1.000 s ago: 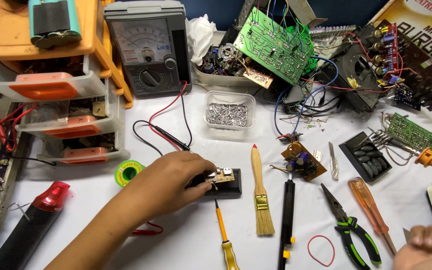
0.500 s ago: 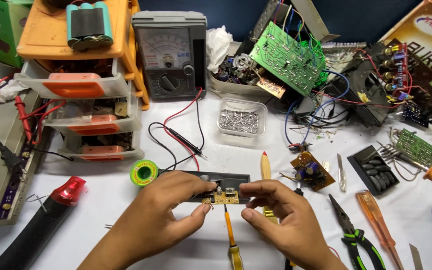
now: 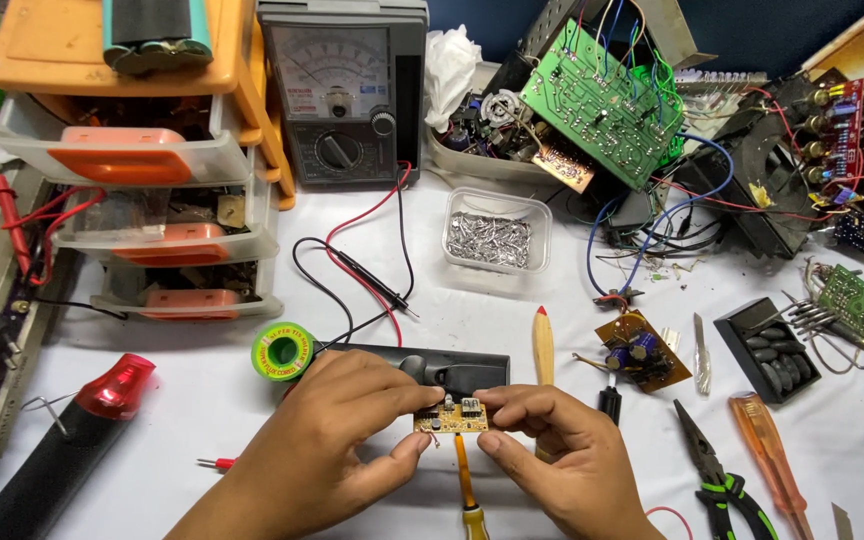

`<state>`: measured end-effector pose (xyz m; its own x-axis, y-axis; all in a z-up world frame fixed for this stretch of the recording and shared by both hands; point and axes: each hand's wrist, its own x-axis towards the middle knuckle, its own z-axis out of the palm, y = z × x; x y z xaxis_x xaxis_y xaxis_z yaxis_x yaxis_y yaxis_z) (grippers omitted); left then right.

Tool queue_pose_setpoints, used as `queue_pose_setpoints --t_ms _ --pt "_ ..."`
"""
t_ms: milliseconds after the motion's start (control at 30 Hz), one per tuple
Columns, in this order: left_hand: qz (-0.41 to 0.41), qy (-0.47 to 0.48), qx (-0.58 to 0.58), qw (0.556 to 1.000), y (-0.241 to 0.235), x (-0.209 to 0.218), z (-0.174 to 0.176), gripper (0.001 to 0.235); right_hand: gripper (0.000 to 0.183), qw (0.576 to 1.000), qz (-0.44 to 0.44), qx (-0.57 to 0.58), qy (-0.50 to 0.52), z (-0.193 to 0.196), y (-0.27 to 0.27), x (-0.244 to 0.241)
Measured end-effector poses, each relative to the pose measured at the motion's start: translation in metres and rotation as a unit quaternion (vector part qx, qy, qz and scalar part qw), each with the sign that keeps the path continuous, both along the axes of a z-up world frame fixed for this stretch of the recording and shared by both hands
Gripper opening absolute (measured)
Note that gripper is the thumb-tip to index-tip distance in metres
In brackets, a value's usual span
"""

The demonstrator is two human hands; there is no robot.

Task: The person uses a soldering iron and solder wire to attach components to a small circuit board. They hold the board with one hand while applying heat and solder with the other, occasionally using a desoldering pump to remove excess solder. The workspace is cluttered with various electronic tools and components.

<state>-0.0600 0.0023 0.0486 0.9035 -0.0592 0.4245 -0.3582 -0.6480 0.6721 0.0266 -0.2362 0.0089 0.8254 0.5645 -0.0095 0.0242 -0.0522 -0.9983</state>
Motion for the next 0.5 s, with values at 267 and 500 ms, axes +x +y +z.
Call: queue_pose_setpoints --t_ms 267,500 --pt "-0.004 0.012 -0.002 1.0 0.001 -0.0013 -0.0035 0.026 0.019 1.0 0.002 0.006 0.02 -0.0012 -0.0003 -0.0009" --pt "-0.005 0.014 -0.005 1.0 0.0007 -0.0012 -0.0042 0.026 0.02 1.0 -0.001 0.007 0.03 -0.0053 -0.0021 -0.0013"
